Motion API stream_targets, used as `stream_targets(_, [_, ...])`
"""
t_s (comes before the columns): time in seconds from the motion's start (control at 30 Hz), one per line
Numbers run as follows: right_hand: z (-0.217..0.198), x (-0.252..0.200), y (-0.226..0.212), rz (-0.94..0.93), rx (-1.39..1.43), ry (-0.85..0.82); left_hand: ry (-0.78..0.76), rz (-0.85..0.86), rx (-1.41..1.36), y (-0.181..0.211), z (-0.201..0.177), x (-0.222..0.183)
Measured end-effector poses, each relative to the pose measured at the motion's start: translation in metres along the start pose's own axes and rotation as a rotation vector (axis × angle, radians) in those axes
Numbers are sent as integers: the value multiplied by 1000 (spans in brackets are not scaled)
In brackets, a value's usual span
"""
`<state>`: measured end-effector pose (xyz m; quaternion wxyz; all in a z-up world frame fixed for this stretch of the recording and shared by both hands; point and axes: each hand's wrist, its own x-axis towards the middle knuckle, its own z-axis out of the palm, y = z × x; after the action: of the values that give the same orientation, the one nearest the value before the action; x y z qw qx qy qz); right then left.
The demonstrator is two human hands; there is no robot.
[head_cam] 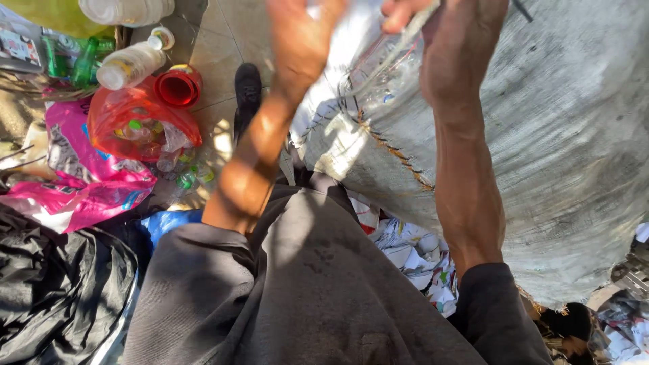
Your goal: Sewing the top of a large white sack filled with plastic bottles to close it
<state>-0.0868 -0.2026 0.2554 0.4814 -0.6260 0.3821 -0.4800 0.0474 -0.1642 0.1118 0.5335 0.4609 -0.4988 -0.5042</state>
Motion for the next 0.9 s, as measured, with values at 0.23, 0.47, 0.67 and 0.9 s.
stream_targets(0.23, [-32, -41, 3, 453, -121, 186, -411, -487, -55, -11, 20, -36])
stream_targets(0.47, [-26, -149, 179, 222, -48, -330, -143, -380, -114, -69, 25, -81])
stream_targets(0.67, [12, -103, 110, 531, 62, -251, 14, -233, -198, 20, 29, -71])
stream_targets(0.9, [-59, -221, 89, 660, -320, -331, -21, -583, 120, 53, 120, -160])
